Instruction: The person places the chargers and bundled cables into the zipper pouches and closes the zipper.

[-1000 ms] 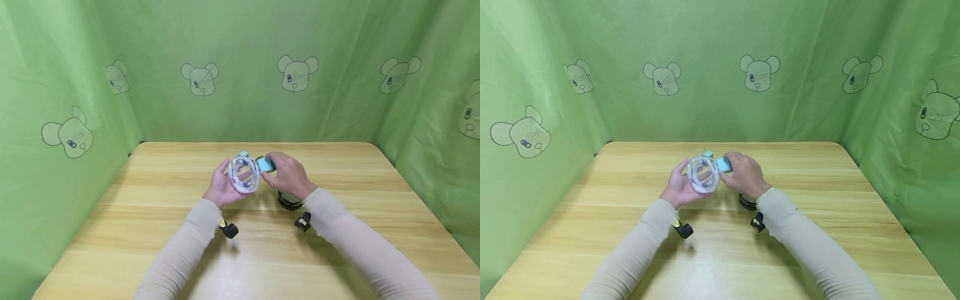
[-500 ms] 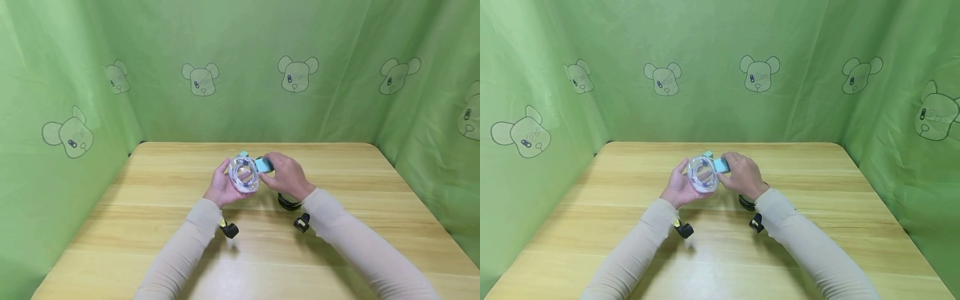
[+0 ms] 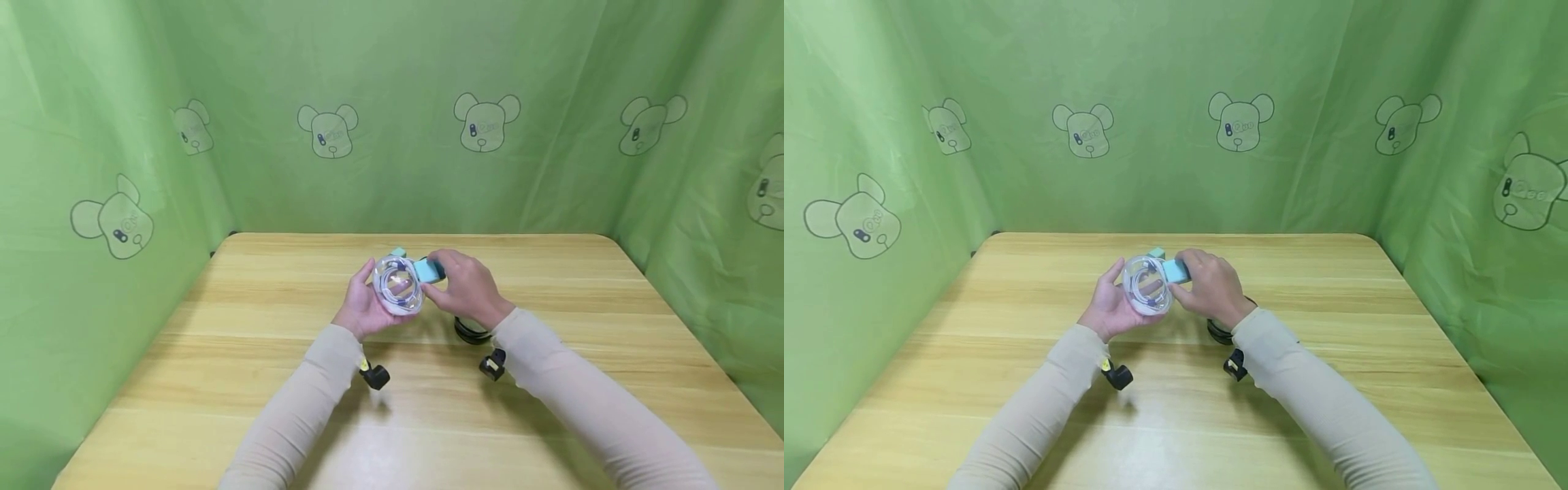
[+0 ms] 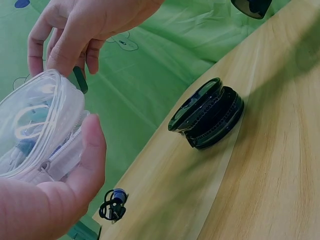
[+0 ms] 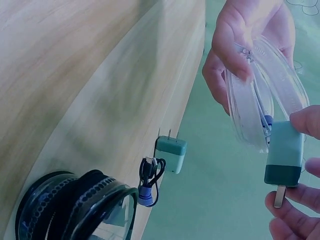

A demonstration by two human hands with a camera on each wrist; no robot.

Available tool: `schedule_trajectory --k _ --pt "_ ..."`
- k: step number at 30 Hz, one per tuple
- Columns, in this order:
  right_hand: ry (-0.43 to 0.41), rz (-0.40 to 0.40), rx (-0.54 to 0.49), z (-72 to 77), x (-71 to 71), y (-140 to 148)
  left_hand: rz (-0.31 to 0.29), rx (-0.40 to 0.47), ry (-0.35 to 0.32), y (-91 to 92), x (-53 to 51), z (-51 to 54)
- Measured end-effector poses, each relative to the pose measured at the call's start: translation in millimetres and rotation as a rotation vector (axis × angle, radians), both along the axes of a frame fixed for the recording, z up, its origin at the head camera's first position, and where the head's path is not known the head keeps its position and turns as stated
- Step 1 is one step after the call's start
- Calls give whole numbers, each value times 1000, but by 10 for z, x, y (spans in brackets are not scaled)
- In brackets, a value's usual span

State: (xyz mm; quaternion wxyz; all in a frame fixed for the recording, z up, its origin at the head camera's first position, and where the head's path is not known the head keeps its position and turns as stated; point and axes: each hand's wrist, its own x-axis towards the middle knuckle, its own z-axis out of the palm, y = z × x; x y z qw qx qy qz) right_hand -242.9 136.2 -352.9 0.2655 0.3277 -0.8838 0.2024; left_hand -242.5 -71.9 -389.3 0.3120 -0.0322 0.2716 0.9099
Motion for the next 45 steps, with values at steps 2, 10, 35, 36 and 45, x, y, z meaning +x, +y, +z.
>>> schedule_trajectory --k 2,10,35,36,45 --pt "-9 1 2 6 8 -2 -5 6 -1 0 2 -1" --pt "-24 9 9 15 22 0 -16 16 9 3 16 1" --pt "-8 55 -15 20 27 -26 -9 51 2 7 11 12" --pt "-4 57 -18 15 28 -30 -7 50 6 10 13 12" --pt "3 96 -5 19 4 -68 -21 46 4 25 -9 33"
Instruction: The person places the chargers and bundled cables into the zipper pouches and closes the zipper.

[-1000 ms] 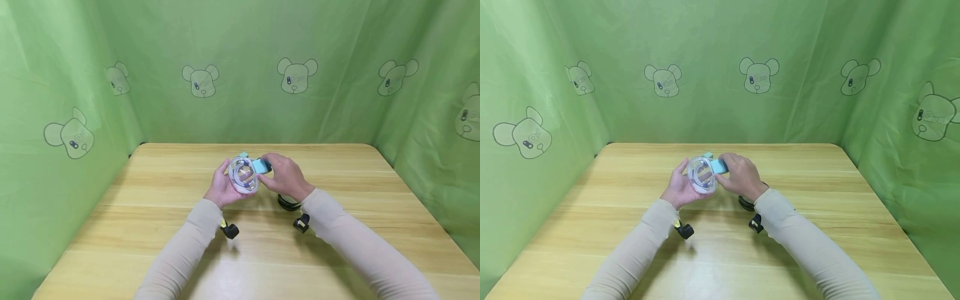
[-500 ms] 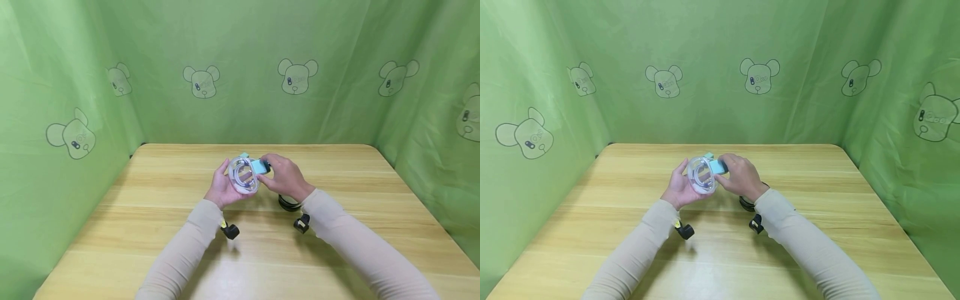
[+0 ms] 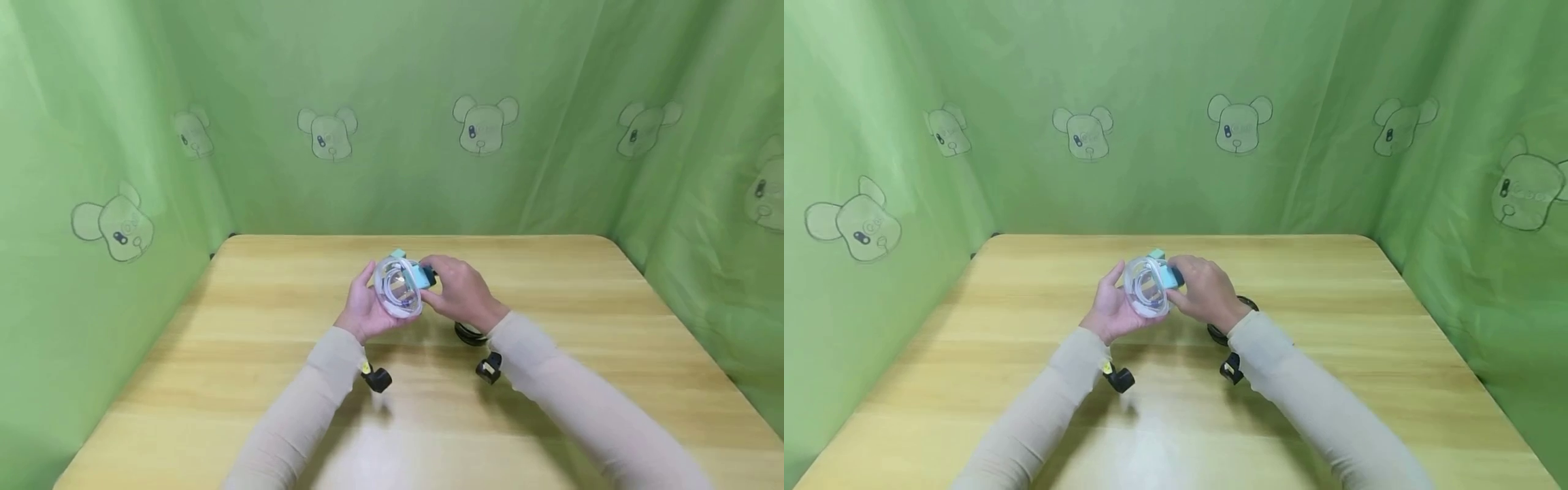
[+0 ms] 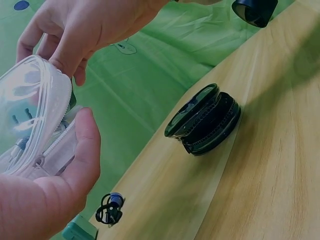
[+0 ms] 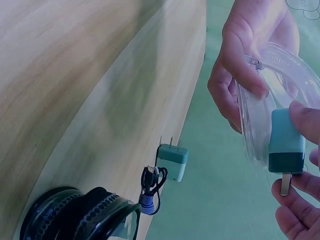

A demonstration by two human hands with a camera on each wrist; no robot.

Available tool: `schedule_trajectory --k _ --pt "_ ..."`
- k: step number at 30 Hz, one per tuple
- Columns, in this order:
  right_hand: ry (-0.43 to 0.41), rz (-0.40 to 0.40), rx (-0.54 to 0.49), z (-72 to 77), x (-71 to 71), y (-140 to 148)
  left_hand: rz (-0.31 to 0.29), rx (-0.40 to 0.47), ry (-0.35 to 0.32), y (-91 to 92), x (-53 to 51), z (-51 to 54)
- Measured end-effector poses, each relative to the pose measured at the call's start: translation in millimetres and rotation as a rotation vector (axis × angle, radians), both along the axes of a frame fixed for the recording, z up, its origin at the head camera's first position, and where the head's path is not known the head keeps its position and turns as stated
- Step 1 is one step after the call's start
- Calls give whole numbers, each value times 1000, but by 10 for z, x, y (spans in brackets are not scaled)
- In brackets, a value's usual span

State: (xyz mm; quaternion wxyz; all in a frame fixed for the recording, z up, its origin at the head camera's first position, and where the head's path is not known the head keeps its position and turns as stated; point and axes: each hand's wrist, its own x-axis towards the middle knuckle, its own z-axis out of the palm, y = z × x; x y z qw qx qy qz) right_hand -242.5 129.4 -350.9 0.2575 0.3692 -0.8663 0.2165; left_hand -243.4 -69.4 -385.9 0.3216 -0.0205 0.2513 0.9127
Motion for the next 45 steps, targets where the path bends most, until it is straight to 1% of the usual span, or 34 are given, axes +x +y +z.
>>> schedule_trajectory --k 4,9,15,23,30,35,41,45 --pt "-2 -17 -7 46 -44 -11 9 19 35 11 -47 39" --pt "-46 -7 6 -1 -7 -15 1 -13 0 9 -6 12" --pt "-55 -7 9 -57 18 -39 -10 -9 5 12 35 -32" --pt "-25 0 -5 -1 -17 -43 -12 3 24 34 -12 18" --pt "-59 15 20 -23 32 -40 -6 -14 -7 49 32 -17" --pt "-75 12 25 -54 49 -47 -3 6 -14 53 64 -40" --pt "-73 10 17 -34 35 -61 -6 25 2 57 36 -30" --pt "-88 12 9 -31 37 -67 -8 35 -8 59 28 -33"
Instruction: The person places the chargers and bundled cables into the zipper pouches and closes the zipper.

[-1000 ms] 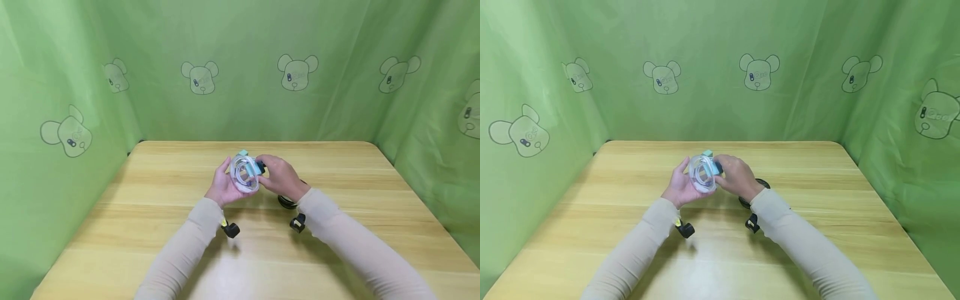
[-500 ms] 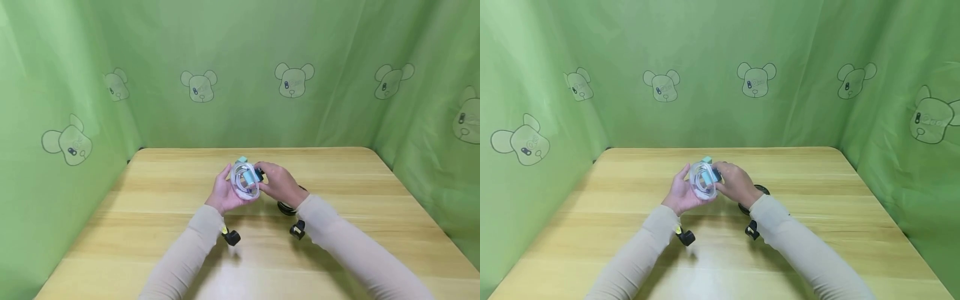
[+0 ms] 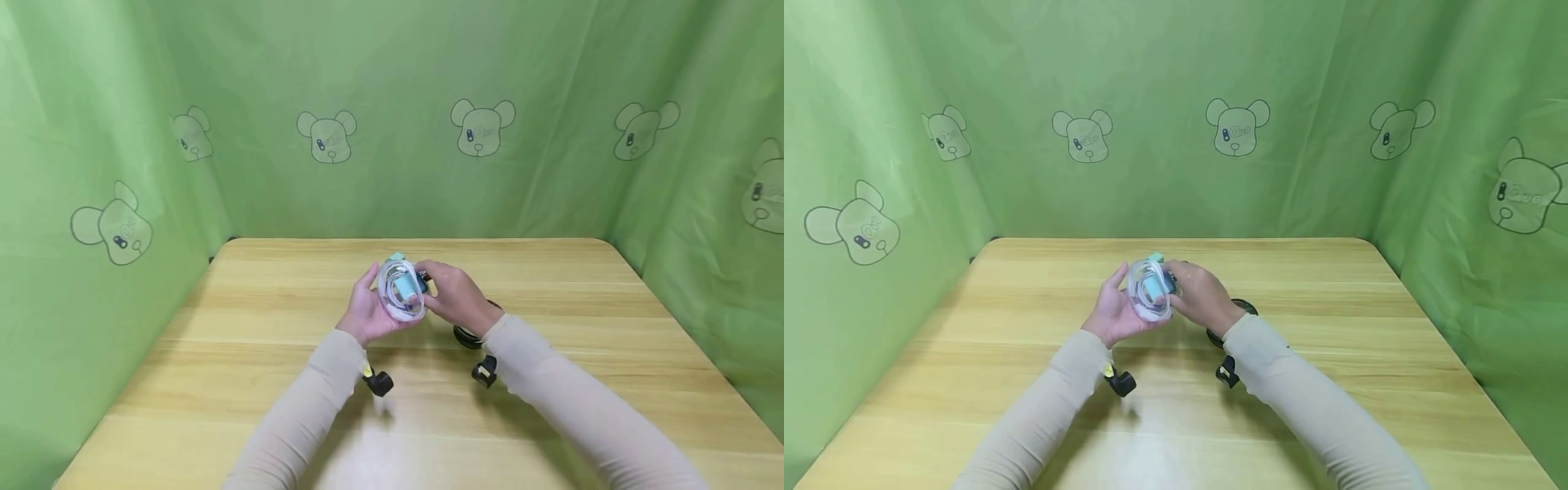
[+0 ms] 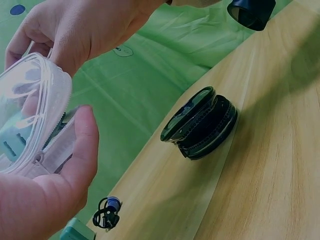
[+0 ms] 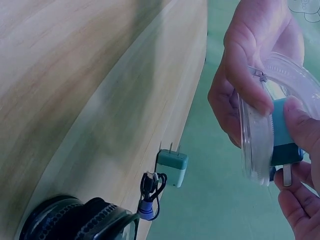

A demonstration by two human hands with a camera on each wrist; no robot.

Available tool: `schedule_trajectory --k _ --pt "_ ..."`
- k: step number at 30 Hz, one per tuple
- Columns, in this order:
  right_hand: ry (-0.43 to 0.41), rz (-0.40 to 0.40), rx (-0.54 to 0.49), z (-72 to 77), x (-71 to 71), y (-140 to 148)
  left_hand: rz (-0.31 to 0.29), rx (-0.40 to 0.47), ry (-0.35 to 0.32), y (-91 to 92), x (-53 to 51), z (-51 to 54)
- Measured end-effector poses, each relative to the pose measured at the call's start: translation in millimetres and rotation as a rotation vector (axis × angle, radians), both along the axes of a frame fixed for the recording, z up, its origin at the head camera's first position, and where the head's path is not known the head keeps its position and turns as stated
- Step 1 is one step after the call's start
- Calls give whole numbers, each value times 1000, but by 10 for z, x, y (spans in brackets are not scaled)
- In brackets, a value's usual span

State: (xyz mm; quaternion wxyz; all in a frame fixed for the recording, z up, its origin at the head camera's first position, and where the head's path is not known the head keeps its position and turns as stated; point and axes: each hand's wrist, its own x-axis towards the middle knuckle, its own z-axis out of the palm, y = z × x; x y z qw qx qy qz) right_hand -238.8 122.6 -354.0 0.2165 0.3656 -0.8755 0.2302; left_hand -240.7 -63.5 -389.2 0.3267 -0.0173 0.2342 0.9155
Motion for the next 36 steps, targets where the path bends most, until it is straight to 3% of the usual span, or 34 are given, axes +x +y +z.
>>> schedule_trajectory --k 13,36 --pt "-4 53 -40 25 -32 -9 -3 26 32 11 -32 50" --pt "-9 91 -96 -79 -13 -3 4 -3 51 34 -4 -1"
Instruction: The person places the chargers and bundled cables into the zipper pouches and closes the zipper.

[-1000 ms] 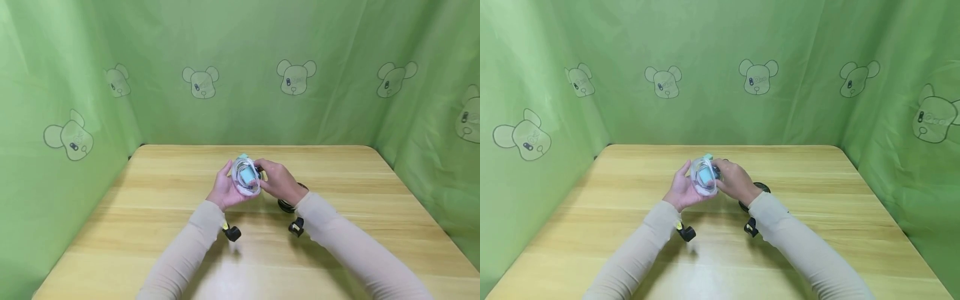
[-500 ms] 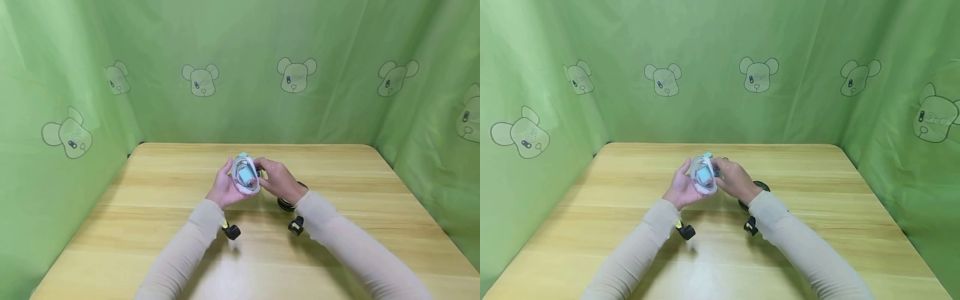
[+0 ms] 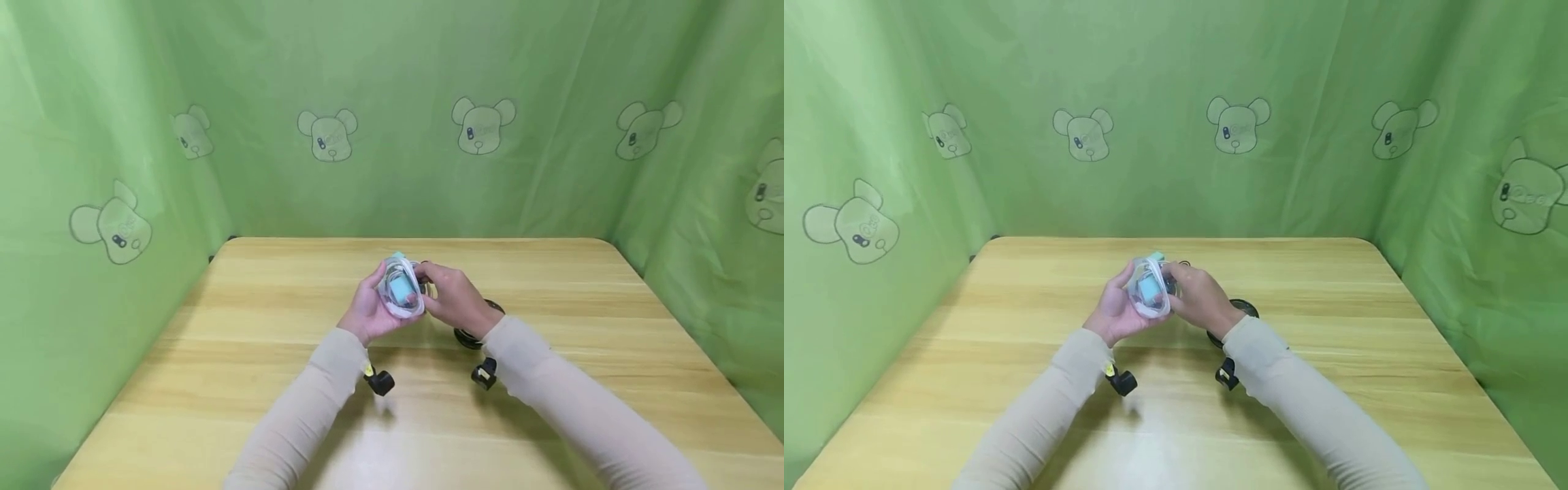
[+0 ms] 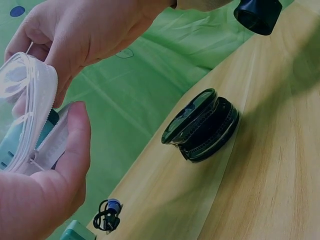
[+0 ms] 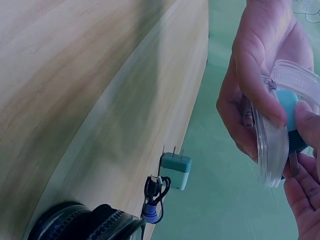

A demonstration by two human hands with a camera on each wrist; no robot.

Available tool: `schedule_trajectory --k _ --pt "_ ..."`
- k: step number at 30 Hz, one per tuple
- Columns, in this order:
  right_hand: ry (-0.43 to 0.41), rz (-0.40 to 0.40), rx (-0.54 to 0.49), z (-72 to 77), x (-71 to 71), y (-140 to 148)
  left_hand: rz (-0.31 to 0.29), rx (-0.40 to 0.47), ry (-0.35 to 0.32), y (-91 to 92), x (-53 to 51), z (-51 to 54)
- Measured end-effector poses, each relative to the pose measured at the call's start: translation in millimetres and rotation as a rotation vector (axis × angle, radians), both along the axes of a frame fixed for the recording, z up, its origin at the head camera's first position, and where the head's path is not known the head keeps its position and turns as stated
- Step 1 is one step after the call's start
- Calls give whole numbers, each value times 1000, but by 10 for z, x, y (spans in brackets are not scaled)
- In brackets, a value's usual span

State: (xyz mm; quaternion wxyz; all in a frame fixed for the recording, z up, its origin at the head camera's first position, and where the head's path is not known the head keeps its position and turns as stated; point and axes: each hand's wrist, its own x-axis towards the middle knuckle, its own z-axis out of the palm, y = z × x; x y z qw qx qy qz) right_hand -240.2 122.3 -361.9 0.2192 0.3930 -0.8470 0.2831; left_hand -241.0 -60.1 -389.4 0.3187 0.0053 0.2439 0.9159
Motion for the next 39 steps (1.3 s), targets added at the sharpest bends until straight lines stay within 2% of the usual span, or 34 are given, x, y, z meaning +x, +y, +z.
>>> schedule_trajectory --k 5,9,11,23,32,39 --pt "-16 16 1 -16 30 -9 2 -12 -1 -1 33 -24" --pt "7 32 -18 6 22 -14 -1 -16 22 10 22 2" --pt "16 33 -13 10 16 -13 -2 -19 14 13 18 14" --pt "40 1 25 13 6 -11 -12 -10 6 10 -4 20" --pt "81 -19 23 24 6 -21 10 -15 -2 23 0 63" --pt "74 -37 21 21 16 -10 18 -13 3 30 -3 31"
